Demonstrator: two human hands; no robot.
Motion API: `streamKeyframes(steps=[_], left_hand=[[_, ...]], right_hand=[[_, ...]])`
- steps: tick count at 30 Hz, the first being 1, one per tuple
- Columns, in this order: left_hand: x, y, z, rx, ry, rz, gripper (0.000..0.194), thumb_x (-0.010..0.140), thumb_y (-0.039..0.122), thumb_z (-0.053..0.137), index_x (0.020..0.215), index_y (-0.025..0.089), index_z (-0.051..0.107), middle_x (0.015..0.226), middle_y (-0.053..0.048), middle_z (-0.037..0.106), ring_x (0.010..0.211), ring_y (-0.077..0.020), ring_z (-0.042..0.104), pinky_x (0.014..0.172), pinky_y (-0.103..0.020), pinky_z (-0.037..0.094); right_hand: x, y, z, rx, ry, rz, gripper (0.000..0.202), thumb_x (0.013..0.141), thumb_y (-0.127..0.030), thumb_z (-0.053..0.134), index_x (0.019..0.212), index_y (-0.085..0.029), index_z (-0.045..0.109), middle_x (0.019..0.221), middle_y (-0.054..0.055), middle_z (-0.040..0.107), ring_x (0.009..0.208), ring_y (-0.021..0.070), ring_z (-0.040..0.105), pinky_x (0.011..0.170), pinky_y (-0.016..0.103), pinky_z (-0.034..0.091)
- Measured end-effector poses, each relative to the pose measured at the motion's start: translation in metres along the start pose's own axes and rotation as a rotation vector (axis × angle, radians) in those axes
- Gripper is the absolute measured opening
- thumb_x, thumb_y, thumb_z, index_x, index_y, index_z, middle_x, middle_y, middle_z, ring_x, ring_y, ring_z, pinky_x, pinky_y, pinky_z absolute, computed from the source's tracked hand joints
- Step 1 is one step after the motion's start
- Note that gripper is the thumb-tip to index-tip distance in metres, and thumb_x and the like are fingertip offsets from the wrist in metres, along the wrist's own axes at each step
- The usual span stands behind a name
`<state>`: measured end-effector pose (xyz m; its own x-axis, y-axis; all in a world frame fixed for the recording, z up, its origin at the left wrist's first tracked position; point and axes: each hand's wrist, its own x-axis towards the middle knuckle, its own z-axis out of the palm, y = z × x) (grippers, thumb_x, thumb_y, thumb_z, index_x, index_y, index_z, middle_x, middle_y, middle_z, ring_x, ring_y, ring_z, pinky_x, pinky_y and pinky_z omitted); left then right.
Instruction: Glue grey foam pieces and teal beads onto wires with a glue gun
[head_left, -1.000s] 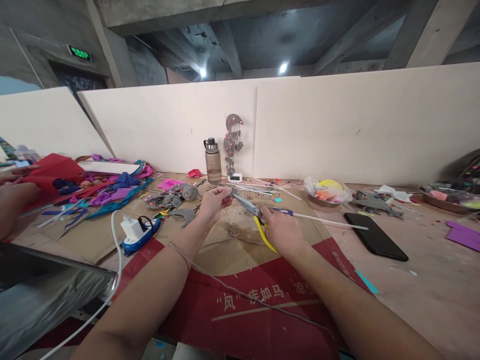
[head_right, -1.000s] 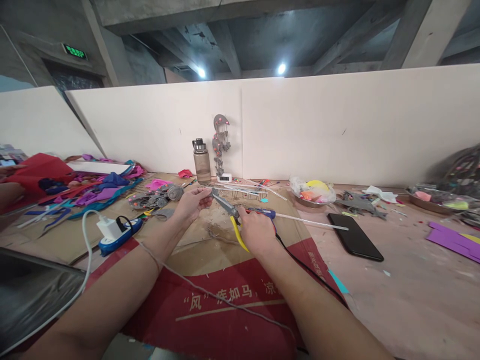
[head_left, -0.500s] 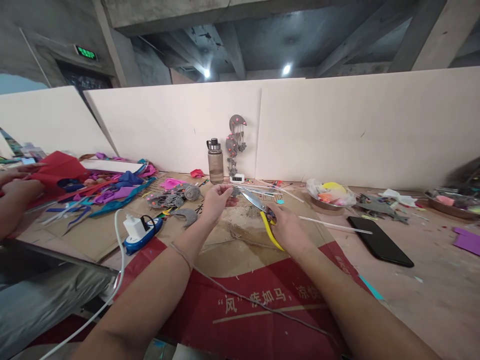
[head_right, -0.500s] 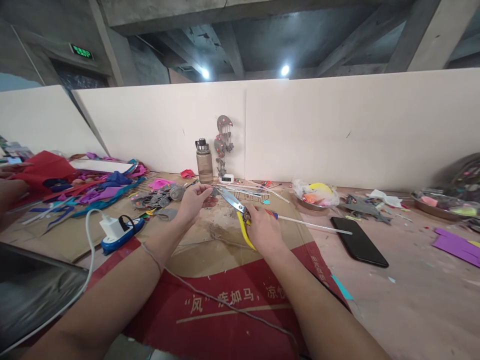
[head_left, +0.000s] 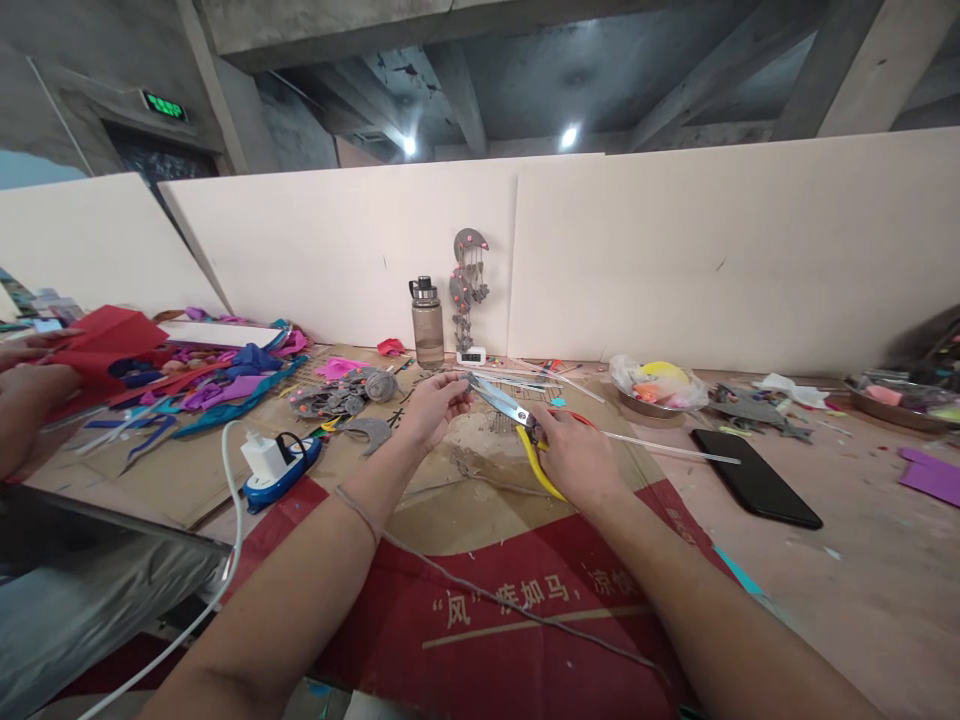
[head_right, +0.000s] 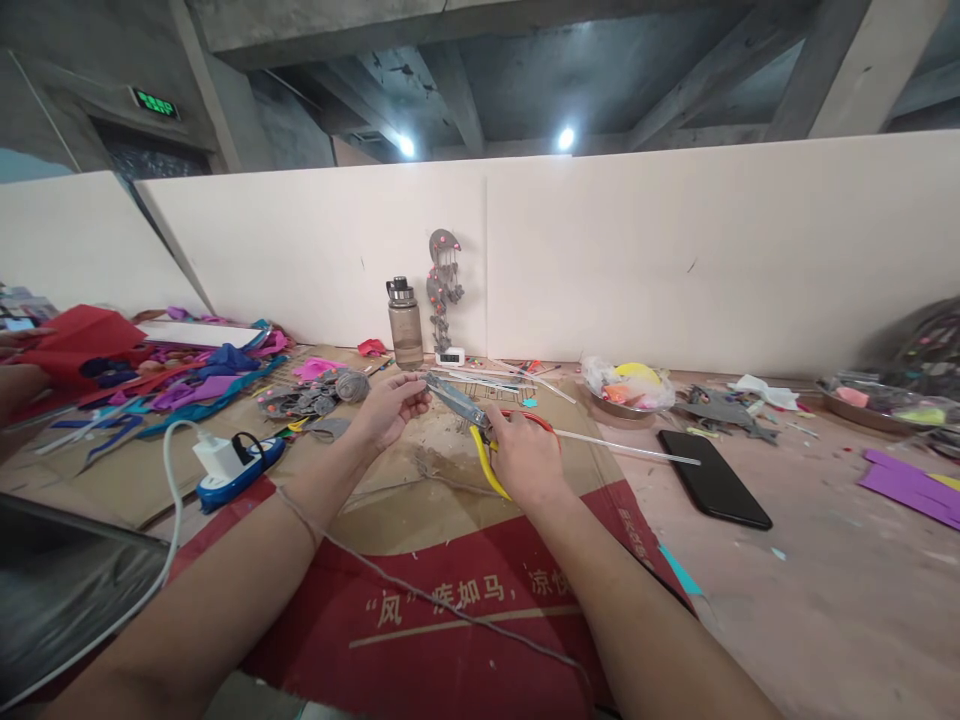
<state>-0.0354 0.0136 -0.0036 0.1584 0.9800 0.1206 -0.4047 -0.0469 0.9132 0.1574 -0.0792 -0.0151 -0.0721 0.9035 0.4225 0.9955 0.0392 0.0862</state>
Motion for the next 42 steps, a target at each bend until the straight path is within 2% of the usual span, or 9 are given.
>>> streamKeyframes(steps=[6,18,28,32,38,42], left_hand=[[0.0,-0.001,-0.002,0.039,0.027,-0.001,0.025,0.06,0.019,0.077,0.082,0.013,0.065,0.07,0.0,0.061,0.057,-0.007,0.056,0.045,-0.017,0.036],[0.001,0.0,-0.003,-0.035,0.074,-0.03,0.022,0.061,0.014,0.075,0.08,0.013,0.064,0.063,0.002,0.06,0.054,-0.008,0.057,0.049,-0.019,0.043],[0.003,0.0,-0.004,-0.07,0.076,-0.046,0.013,0.069,0.009,0.068,0.082,0.011,0.066,0.061,0.0,0.061,0.052,-0.0068,0.057,0.05,-0.017,0.045],[0.003,-0.001,-0.004,-0.092,0.081,-0.051,0.012,0.071,0.007,0.066,0.082,0.01,0.065,0.062,0.0,0.062,0.053,-0.0067,0.058,0.05,-0.016,0.047],[0.001,0.002,-0.003,-0.076,0.112,-0.022,0.01,0.071,0.009,0.068,0.08,0.011,0.064,0.065,-0.001,0.063,0.056,-0.0074,0.06,0.049,-0.016,0.046],[0.0,0.002,-0.002,-0.045,0.105,-0.023,0.015,0.069,0.011,0.07,0.081,0.013,0.062,0.069,-0.001,0.064,0.057,-0.0094,0.062,0.049,-0.018,0.047]], right_hand=[[0.0,-0.002,0.002,0.004,-0.031,0.019,0.032,0.093,-0.022,0.036,0.12,-0.028,0.052,0.102,0.007,0.068,0.08,0.0202,0.066,0.063,0.027,0.04],[-0.001,-0.004,-0.006,-0.072,-0.067,0.017,0.032,0.09,-0.018,0.038,0.119,-0.024,0.05,0.097,0.008,0.068,0.081,0.0232,0.068,0.062,0.028,0.043],[-0.001,-0.007,-0.007,-0.054,-0.1,0.015,0.038,0.086,-0.011,0.042,0.121,-0.023,0.05,0.094,0.009,0.07,0.08,0.0232,0.069,0.061,0.027,0.042],[-0.001,-0.005,-0.004,0.024,-0.103,0.04,0.033,0.088,-0.017,0.043,0.119,-0.026,0.054,0.092,0.007,0.071,0.081,0.0234,0.068,0.063,0.028,0.041],[0.0,-0.006,-0.004,0.073,-0.09,0.066,0.037,0.093,-0.025,0.041,0.128,-0.033,0.049,0.102,0.005,0.07,0.083,0.0216,0.067,0.067,0.029,0.042],[-0.001,-0.006,-0.005,0.044,-0.079,0.042,0.037,0.093,-0.025,0.04,0.128,-0.031,0.05,0.103,0.006,0.069,0.084,0.0228,0.067,0.066,0.029,0.042]])
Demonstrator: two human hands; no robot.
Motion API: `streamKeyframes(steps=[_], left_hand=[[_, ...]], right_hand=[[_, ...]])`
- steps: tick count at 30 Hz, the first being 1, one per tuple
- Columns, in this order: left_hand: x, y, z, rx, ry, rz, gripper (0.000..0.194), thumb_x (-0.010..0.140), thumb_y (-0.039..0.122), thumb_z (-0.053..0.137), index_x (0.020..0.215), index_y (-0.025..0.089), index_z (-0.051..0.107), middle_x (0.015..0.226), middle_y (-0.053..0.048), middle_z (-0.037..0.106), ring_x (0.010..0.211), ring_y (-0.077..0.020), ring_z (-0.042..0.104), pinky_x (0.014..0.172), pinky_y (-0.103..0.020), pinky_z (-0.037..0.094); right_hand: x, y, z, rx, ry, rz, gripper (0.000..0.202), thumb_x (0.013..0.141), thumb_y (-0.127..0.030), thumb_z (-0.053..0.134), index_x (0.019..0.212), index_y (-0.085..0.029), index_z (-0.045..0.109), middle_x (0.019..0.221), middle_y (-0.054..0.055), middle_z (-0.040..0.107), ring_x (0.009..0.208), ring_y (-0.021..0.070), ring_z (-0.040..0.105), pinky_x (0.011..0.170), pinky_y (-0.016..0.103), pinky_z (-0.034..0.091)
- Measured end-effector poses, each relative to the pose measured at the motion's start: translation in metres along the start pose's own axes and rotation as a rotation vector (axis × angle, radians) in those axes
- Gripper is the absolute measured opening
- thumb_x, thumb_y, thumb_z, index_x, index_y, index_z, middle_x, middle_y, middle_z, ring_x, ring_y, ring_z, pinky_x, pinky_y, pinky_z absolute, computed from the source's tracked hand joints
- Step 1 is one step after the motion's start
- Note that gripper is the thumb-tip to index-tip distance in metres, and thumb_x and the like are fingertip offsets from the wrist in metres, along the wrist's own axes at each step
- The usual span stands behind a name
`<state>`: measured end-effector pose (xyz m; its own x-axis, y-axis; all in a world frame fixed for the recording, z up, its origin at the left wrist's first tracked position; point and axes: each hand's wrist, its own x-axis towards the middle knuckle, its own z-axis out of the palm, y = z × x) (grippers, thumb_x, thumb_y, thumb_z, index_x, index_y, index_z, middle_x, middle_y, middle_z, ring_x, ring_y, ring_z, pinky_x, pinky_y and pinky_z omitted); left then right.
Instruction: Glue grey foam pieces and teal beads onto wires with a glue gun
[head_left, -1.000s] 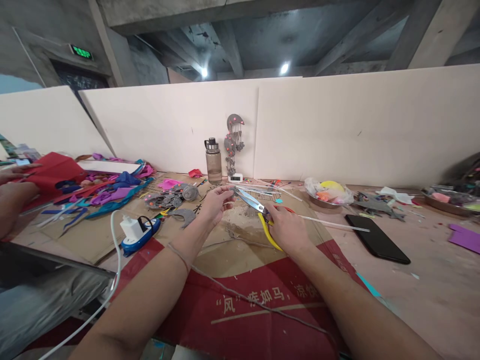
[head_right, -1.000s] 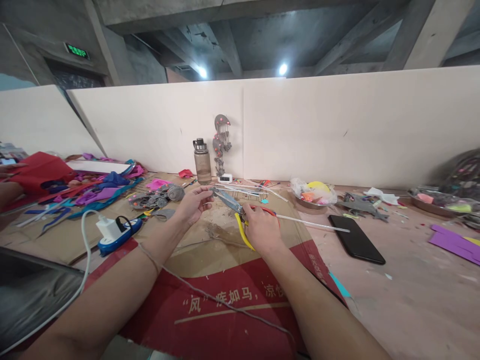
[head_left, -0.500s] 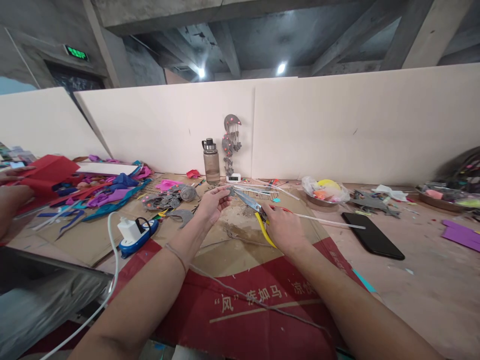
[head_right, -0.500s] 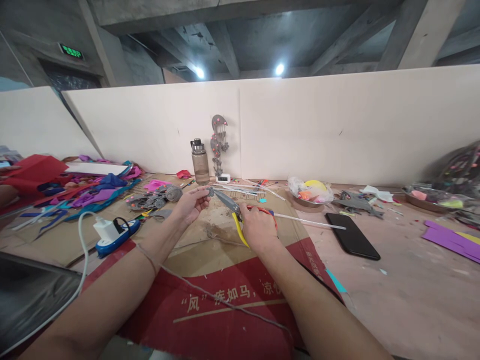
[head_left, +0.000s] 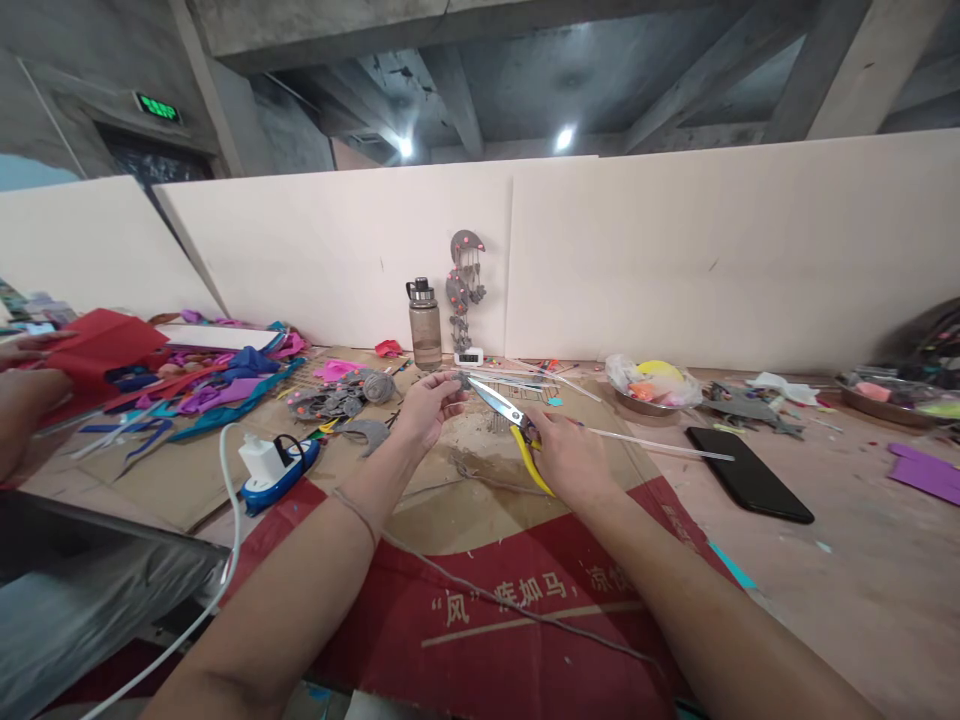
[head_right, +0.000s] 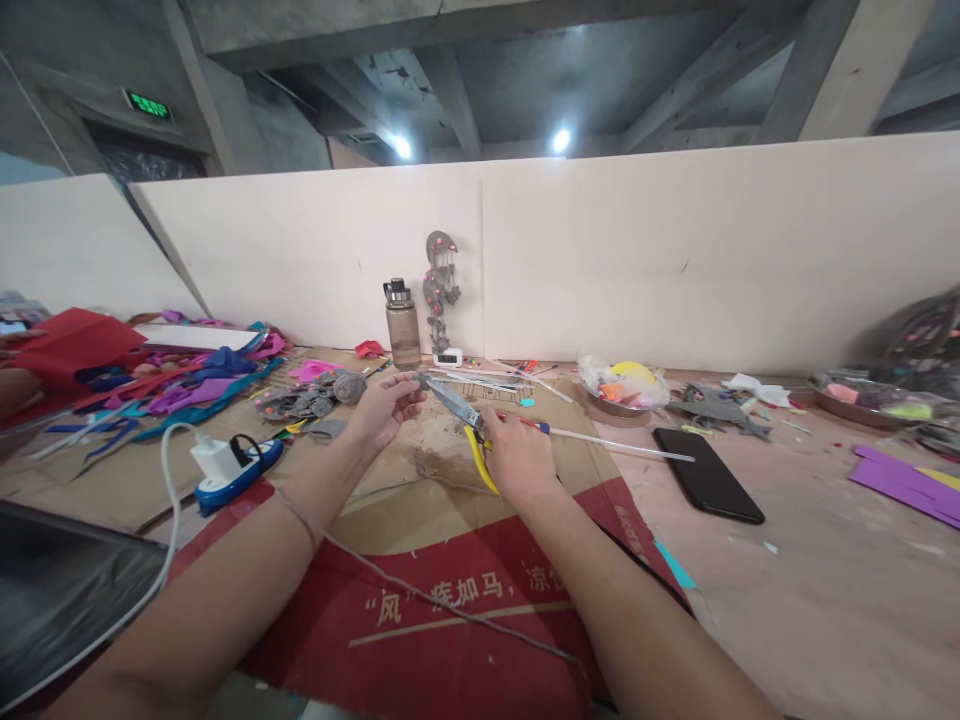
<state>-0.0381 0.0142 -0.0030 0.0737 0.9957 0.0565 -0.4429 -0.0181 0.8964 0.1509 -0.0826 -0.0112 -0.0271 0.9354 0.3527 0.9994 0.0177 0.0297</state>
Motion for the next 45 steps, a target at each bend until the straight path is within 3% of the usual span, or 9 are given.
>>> streamKeyframes(steps=[13,19,24,30,36,45], left_hand=[[0.002,-0.007,-0.001,0.005,-0.04,-0.001,0.024,0.068,0.01,0.07,0.087,0.014,0.057,0.073,-0.002,0.066,0.062,-0.0125,0.066,0.055,-0.023,0.052],[-0.001,-0.008,0.004,-0.023,-0.085,-0.006,0.01,0.072,0.005,0.065,0.078,0.011,0.061,0.07,-0.005,0.067,0.061,-0.0109,0.065,0.063,-0.022,0.055],[-0.003,-0.007,0.007,-0.032,-0.061,-0.006,0.01,0.071,0.003,0.067,0.072,0.011,0.061,0.071,-0.005,0.067,0.062,-0.0109,0.065,0.067,-0.024,0.056],[0.001,-0.011,0.004,-0.016,-0.094,0.002,0.01,0.07,0.005,0.07,0.071,0.011,0.062,0.071,-0.005,0.068,0.062,-0.0107,0.065,0.068,-0.025,0.057],[0.003,-0.012,0.001,0.024,-0.083,-0.04,0.014,0.068,0.01,0.074,0.074,0.012,0.061,0.073,-0.005,0.069,0.064,-0.0152,0.068,0.06,-0.026,0.057],[0.0,-0.013,0.003,-0.001,-0.094,-0.035,0.011,0.07,0.009,0.072,0.073,0.011,0.062,0.07,-0.005,0.068,0.063,-0.0125,0.067,0.067,-0.026,0.057]], right_hand=[[-0.001,-0.001,0.002,-0.025,0.017,-0.005,0.033,0.091,-0.021,0.042,0.122,-0.028,0.051,0.103,0.007,0.067,0.085,0.0214,0.067,0.064,0.028,0.042],[-0.001,-0.002,0.002,-0.045,0.042,0.006,0.033,0.091,-0.02,0.042,0.122,-0.028,0.051,0.103,0.007,0.067,0.084,0.0216,0.067,0.062,0.027,0.042],[0.0,-0.002,0.001,-0.071,0.042,0.01,0.028,0.092,-0.022,0.042,0.117,-0.026,0.053,0.1,0.008,0.066,0.085,0.0223,0.067,0.062,0.027,0.042],[-0.001,-0.002,0.002,-0.1,0.048,0.0,0.032,0.091,-0.02,0.044,0.122,-0.026,0.05,0.102,0.008,0.065,0.089,0.0225,0.066,0.062,0.026,0.041],[-0.002,-0.004,0.002,-0.12,0.047,0.01,0.03,0.091,-0.021,0.045,0.12,-0.026,0.051,0.101,0.008,0.065,0.087,0.023,0.067,0.061,0.026,0.041],[-0.001,-0.003,0.004,-0.132,0.052,0.001,0.034,0.09,-0.018,0.044,0.124,-0.025,0.049,0.101,0.009,0.064,0.088,0.0229,0.066,0.06,0.026,0.041]])
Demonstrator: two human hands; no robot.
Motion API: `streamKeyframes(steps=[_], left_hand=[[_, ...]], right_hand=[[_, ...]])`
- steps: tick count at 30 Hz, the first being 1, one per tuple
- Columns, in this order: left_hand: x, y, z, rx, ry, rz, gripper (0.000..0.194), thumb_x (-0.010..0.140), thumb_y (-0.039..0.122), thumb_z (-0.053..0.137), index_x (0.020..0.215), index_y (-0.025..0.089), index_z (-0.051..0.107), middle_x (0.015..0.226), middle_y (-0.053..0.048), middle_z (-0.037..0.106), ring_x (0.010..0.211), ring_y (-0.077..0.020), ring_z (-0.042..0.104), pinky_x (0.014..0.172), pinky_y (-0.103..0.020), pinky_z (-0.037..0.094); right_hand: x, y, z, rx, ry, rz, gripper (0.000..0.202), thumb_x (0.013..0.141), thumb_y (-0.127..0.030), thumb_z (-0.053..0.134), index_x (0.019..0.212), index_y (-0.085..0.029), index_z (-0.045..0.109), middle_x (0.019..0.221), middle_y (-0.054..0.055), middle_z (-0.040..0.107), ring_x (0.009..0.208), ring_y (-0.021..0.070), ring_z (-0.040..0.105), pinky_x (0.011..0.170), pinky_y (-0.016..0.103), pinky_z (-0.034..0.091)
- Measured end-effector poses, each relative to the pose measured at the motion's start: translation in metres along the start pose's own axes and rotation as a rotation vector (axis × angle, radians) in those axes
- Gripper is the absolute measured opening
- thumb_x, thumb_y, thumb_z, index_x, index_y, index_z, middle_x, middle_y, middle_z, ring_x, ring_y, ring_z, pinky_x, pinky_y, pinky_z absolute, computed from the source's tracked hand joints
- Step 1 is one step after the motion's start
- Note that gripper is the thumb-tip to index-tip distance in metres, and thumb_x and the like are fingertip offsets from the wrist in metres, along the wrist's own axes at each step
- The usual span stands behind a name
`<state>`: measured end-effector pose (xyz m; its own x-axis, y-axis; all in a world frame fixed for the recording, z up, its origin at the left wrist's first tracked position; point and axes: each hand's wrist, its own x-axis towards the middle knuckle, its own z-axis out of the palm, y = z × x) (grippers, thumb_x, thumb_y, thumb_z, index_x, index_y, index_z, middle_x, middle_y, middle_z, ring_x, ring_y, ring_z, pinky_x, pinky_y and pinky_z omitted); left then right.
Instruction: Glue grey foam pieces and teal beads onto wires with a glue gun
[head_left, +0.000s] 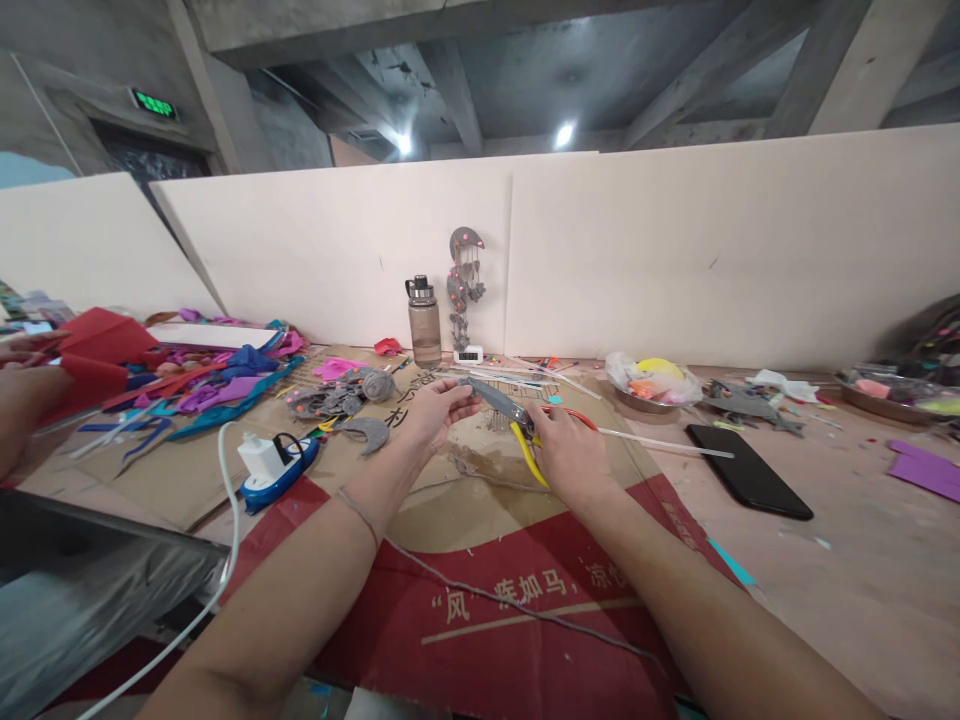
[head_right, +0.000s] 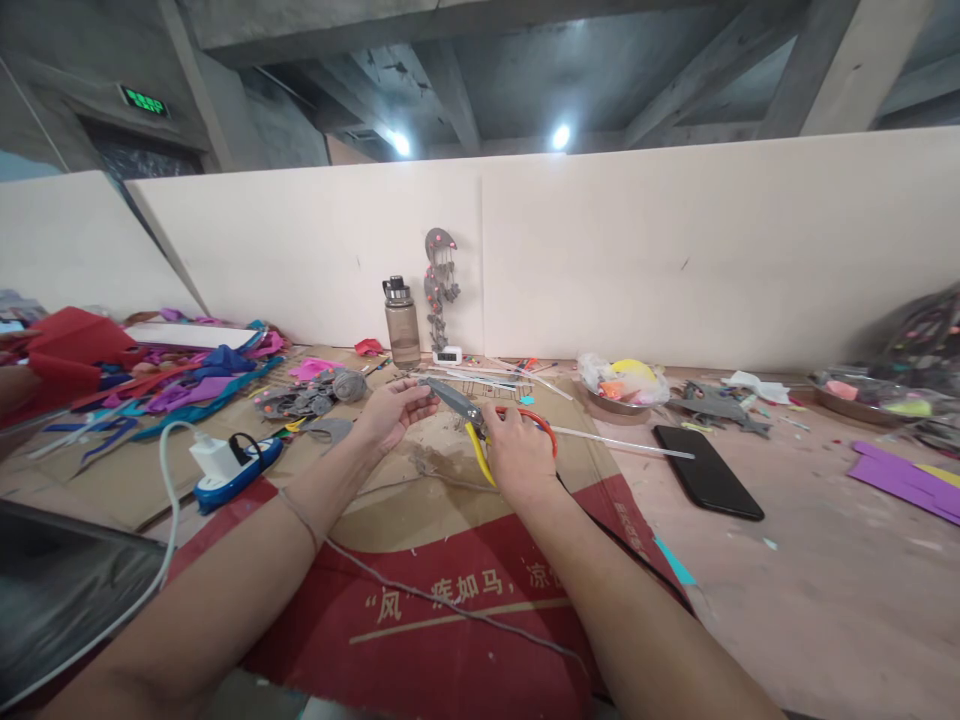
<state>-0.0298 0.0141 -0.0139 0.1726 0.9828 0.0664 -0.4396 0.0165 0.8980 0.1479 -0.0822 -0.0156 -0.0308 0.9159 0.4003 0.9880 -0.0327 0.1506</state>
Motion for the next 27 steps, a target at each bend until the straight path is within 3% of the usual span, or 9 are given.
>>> streamKeyframes(steps=[18,27], left_hand=[[0.0048,-0.0068,-0.0052,0.033,-0.014,-0.006,0.011,0.064,0.012,0.075,0.07,0.011,0.066,0.073,-0.005,0.069,0.066,-0.0118,0.066,0.066,-0.023,0.051],[0.0035,-0.0062,-0.004,0.084,-0.008,-0.01,0.012,0.064,0.013,0.076,0.069,0.01,0.065,0.072,-0.006,0.069,0.066,-0.0126,0.065,0.067,-0.024,0.051]], right_hand=[[-0.0007,-0.007,-0.0016,-0.007,-0.093,-0.022,0.032,0.092,-0.012,0.035,0.119,-0.018,0.051,0.097,0.014,0.067,0.084,0.0245,0.069,0.063,0.028,0.045],[-0.0009,-0.0053,0.0014,0.062,-0.111,-0.016,0.029,0.091,-0.013,0.037,0.115,-0.021,0.051,0.09,0.011,0.069,0.081,0.0233,0.069,0.063,0.028,0.045]])
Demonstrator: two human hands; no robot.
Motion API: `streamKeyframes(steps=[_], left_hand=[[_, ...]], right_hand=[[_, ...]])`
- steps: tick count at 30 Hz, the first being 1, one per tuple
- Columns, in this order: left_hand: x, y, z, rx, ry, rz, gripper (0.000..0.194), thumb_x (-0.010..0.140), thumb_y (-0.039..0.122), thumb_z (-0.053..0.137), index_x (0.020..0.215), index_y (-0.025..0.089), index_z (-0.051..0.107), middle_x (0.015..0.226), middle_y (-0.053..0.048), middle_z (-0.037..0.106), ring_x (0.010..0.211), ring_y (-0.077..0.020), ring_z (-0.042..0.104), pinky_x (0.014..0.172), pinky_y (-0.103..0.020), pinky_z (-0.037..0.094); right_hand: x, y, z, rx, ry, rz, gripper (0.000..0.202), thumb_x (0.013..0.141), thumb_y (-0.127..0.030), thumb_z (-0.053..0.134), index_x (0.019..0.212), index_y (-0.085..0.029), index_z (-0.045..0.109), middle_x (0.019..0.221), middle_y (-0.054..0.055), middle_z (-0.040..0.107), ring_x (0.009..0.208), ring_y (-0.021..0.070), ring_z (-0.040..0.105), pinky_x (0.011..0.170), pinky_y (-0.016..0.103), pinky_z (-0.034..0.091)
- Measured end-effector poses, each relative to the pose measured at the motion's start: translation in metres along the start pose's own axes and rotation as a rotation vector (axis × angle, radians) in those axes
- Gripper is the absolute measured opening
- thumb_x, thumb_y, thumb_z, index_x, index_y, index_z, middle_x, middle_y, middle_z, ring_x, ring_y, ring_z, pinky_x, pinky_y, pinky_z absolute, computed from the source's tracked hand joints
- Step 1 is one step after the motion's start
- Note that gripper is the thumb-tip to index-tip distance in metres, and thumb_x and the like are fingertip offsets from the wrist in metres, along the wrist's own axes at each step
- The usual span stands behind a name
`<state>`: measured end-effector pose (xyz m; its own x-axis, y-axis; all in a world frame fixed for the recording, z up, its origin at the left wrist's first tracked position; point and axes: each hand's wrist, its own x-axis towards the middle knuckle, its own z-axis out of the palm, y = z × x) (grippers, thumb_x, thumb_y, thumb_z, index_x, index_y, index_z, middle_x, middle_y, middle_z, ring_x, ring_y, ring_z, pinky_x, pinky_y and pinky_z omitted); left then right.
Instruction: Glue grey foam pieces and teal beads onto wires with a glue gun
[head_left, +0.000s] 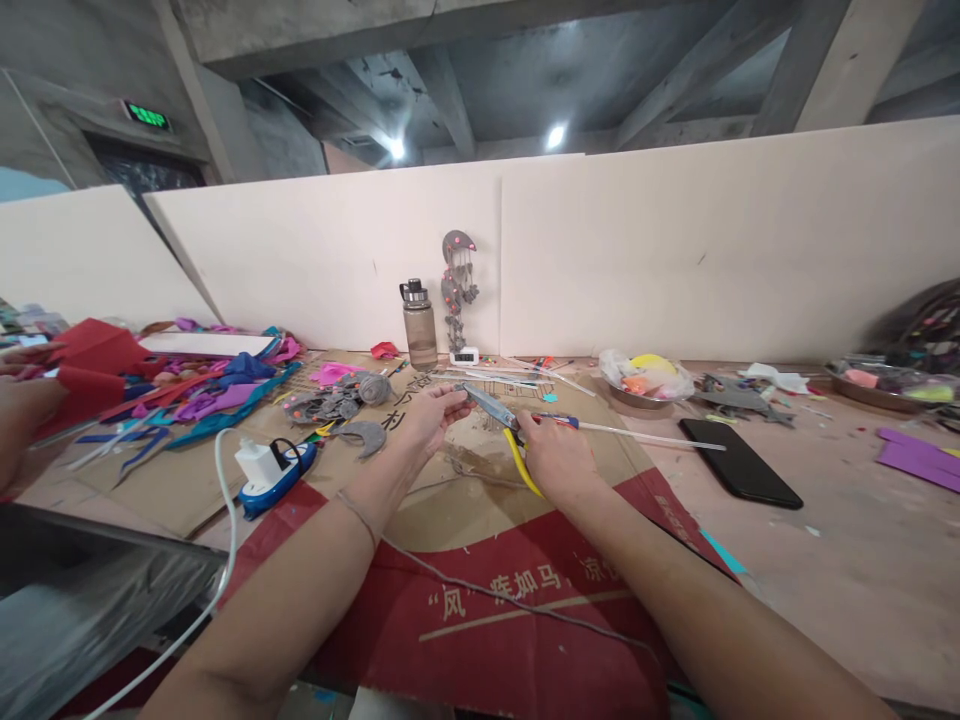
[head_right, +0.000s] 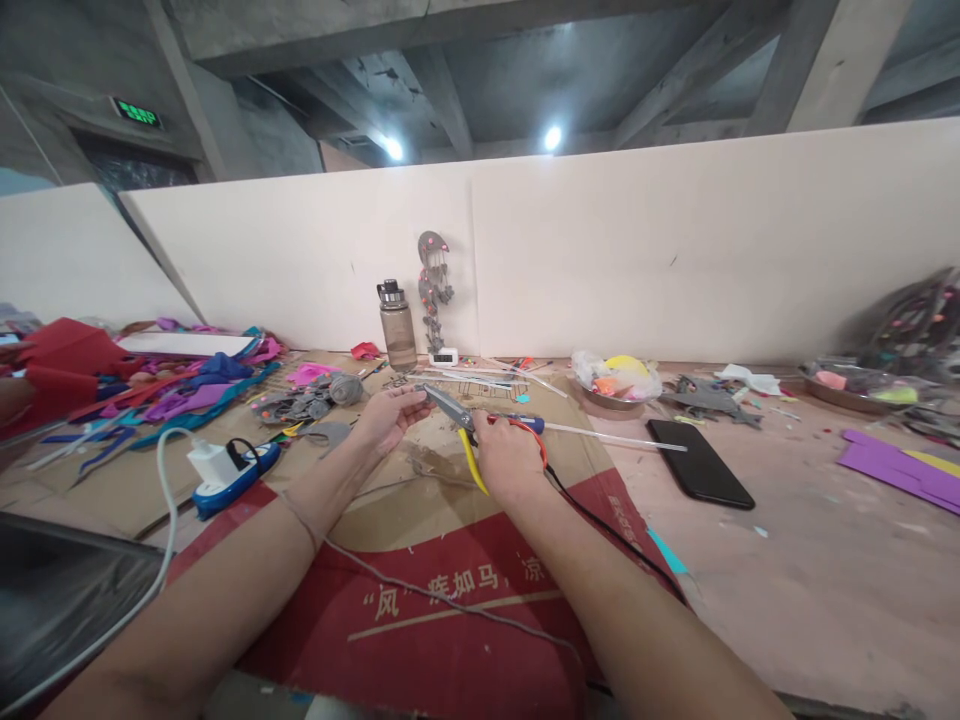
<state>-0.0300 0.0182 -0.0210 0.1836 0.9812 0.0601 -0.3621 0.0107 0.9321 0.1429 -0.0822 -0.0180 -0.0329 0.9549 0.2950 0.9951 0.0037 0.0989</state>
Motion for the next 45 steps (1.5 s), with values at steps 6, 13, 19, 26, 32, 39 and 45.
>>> streamKeyframes(steps=[6,13,19,26,32,39,45], left_hand=[[0.002,-0.001,-0.001,-0.032,-0.011,-0.014,0.008,0.067,0.012,0.073,0.07,0.01,0.066,0.071,-0.005,0.068,0.066,-0.0122,0.065,0.067,-0.024,0.052],[-0.001,0.002,0.001,-0.07,0.033,-0.04,0.013,0.063,0.01,0.073,0.072,0.012,0.064,0.07,-0.004,0.067,0.063,-0.0121,0.065,0.06,-0.022,0.049],[-0.002,0.003,0.002,-0.049,0.06,0.003,0.027,0.054,0.018,0.082,0.071,0.014,0.061,0.064,0.002,0.059,0.055,-0.0077,0.056,0.051,-0.02,0.041],[-0.001,0.0,0.0,0.182,0.051,0.173,0.029,0.058,0.032,0.08,0.074,0.014,0.064,0.068,-0.001,0.061,0.058,-0.0082,0.055,0.052,-0.02,0.039],[0.0,-0.003,-0.001,0.267,-0.027,0.227,0.018,0.066,0.029,0.072,0.07,0.015,0.062,0.064,0.0,0.06,0.05,-0.0066,0.048,0.048,-0.021,0.036],[-0.005,-0.002,0.003,0.245,-0.107,0.224,0.015,0.068,0.027,0.07,0.072,0.015,0.063,0.065,0.0,0.058,0.05,-0.0057,0.046,0.048,-0.021,0.035],[-0.007,0.0,0.004,0.259,-0.173,0.226,0.01,0.069,0.024,0.067,0.069,0.015,0.062,0.061,0.001,0.055,0.049,-0.0062,0.044,0.047,-0.021,0.034]], right_hand=[[0.0,0.004,-0.002,0.047,0.01,-0.012,0.029,0.086,-0.013,0.042,0.112,-0.022,0.054,0.087,0.009,0.071,0.079,0.0231,0.069,0.063,0.028,0.042],[0.003,0.008,0.005,0.304,0.049,0.012,0.029,0.084,-0.015,0.047,0.108,-0.024,0.059,0.085,0.006,0.072,0.076,0.0199,0.066,0.063,0.026,0.035],[0.01,0.017,0.014,0.472,0.102,0.054,0.03,0.083,-0.016,0.048,0.109,-0.025,0.06,0.089,0.005,0.07,0.079,0.0192,0.064,0.063,0.026,0.034],[0.009,0.019,0.009,0.425,0.15,0.004,0.032,0.084,-0.018,0.048,0.115,-0.025,0.056,0.103,0.006,0.066,0.084,0.0189,0.063,0.066,0.026,0.037],[0.008,0.021,0.004,0.197,0.155,-0.025,0.032,0.092,-0.024,0.041,0.121,-0.027,0.053,0.101,0.007,0.066,0.088,0.0212,0.063,0.065,0.028,0.038],[0.008,0.021,0.005,0.151,0.159,-0.02,0.034,0.092,-0.025,0.04,0.124,-0.028,0.051,0.101,0.007,0.065,0.086,0.021,0.064,0.063,0.027,0.038],[0.007,0.02,0.005,0.226,0.155,-0.056,0.035,0.091,-0.023,0.041,0.124,-0.028,0.052,0.104,0.006,0.066,0.093,0.0205,0.062,0.072,0.029,0.041]])
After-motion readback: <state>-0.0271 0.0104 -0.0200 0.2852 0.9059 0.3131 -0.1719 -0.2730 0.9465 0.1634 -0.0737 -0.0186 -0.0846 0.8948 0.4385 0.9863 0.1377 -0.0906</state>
